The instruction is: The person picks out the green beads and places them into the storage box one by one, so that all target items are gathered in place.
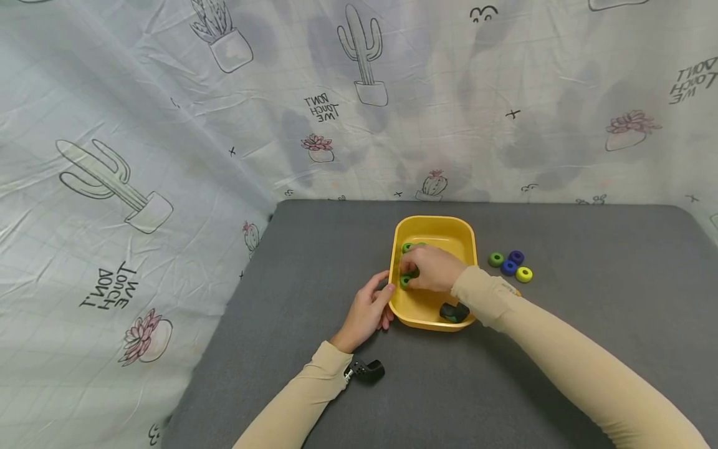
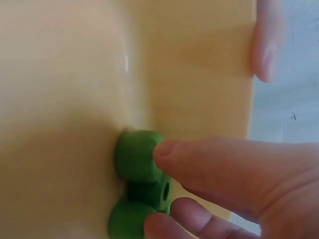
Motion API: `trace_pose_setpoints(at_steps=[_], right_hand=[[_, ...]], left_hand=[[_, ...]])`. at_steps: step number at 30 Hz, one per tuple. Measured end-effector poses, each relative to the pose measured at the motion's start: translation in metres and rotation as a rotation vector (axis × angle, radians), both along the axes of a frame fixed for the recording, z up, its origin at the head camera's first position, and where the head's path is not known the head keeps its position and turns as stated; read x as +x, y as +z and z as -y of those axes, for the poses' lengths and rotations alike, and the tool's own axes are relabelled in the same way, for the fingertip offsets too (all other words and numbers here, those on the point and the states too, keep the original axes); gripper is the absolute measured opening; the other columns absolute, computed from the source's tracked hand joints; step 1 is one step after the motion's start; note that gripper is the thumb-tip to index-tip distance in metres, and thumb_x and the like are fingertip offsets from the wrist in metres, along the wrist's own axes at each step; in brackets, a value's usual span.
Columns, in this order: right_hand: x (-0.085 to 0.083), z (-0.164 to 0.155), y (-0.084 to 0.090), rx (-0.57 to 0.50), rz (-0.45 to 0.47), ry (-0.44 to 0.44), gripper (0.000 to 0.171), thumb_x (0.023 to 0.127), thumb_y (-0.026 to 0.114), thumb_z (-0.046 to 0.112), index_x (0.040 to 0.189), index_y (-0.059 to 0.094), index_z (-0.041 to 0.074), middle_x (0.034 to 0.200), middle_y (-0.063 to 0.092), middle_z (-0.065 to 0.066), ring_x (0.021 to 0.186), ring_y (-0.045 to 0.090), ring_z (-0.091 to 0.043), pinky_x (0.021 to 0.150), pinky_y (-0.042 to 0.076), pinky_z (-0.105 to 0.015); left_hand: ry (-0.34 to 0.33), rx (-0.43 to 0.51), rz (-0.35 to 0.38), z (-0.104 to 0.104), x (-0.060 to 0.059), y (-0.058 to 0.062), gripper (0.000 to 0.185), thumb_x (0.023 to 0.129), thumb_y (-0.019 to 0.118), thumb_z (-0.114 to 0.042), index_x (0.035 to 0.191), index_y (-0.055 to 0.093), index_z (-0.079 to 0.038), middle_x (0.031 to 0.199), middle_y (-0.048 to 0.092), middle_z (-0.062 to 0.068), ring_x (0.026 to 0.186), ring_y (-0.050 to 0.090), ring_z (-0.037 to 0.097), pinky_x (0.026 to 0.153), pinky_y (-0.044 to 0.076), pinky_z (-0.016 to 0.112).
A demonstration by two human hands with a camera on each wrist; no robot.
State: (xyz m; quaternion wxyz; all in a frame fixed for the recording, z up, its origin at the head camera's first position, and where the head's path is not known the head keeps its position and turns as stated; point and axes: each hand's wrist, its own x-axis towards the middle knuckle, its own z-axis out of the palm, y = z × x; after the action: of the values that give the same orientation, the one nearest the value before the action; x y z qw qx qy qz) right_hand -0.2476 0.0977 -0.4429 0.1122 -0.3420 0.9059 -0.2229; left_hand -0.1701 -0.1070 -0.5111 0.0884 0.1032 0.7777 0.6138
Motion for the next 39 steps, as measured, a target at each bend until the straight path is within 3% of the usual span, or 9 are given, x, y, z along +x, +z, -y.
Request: trace_pose_setpoints(at_steps=[9, 15, 29, 39], right_hand=[[-0.002, -0.012, 0.005, -0.065, -0.011, -0.037, 0.019, 0.087, 0.084, 0.011, 0.104, 0.076, 0.007, 0.101, 0.068, -0.009, 0.08, 0.06, -0.015, 0.078, 0.057, -0.035], [-0.001, -0.022, 0.018, -0.128, 0.011, -0.072, 0.021, 0.088, 0.083, 0.011, 0.106, 0.076, 0.005, 0.104, 0.069, -0.011, 0.076, 0.06, -0.015, 0.074, 0.055, -0.033], [0.014, -0.052, 0.035, -0.216, -0.049, -0.209, 0.027, 0.092, 0.08, 0.017, 0.116, 0.074, 0.007, 0.112, 0.073, -0.009, 0.082, 0.064, -0.017, 0.074, 0.055, -0.037], [0.023, -0.074, 0.039, -0.26, -0.071, -0.301, 0.029, 0.091, 0.082, 0.018, 0.117, 0.074, 0.009, 0.113, 0.073, -0.009, 0.087, 0.064, -0.021, 0.069, 0.052, -0.034]], left_hand=[[0.002, -0.01, 0.01, -0.001, -0.001, 0.0, 0.048, 0.111, 0.051, -0.037, 0.153, 0.048, -0.012, 0.069, 0.063, 0.012, 0.047, 0.054, 0.014, 0.043, 0.043, 0.024], [0.003, -0.007, -0.001, -0.001, -0.002, 0.002, 0.049, 0.111, 0.051, -0.039, 0.153, 0.049, -0.013, 0.069, 0.063, 0.013, 0.047, 0.054, 0.014, 0.043, 0.043, 0.024], [0.009, -0.009, 0.018, 0.001, 0.002, 0.0, 0.05, 0.111, 0.053, -0.037, 0.154, 0.047, -0.013, 0.07, 0.064, 0.016, 0.047, 0.055, 0.015, 0.043, 0.044, 0.025], [0.012, 0.004, 0.02, -0.001, 0.001, 0.001, 0.049, 0.111, 0.053, -0.035, 0.154, 0.048, -0.013, 0.067, 0.062, 0.008, 0.047, 0.055, 0.015, 0.044, 0.044, 0.025]])
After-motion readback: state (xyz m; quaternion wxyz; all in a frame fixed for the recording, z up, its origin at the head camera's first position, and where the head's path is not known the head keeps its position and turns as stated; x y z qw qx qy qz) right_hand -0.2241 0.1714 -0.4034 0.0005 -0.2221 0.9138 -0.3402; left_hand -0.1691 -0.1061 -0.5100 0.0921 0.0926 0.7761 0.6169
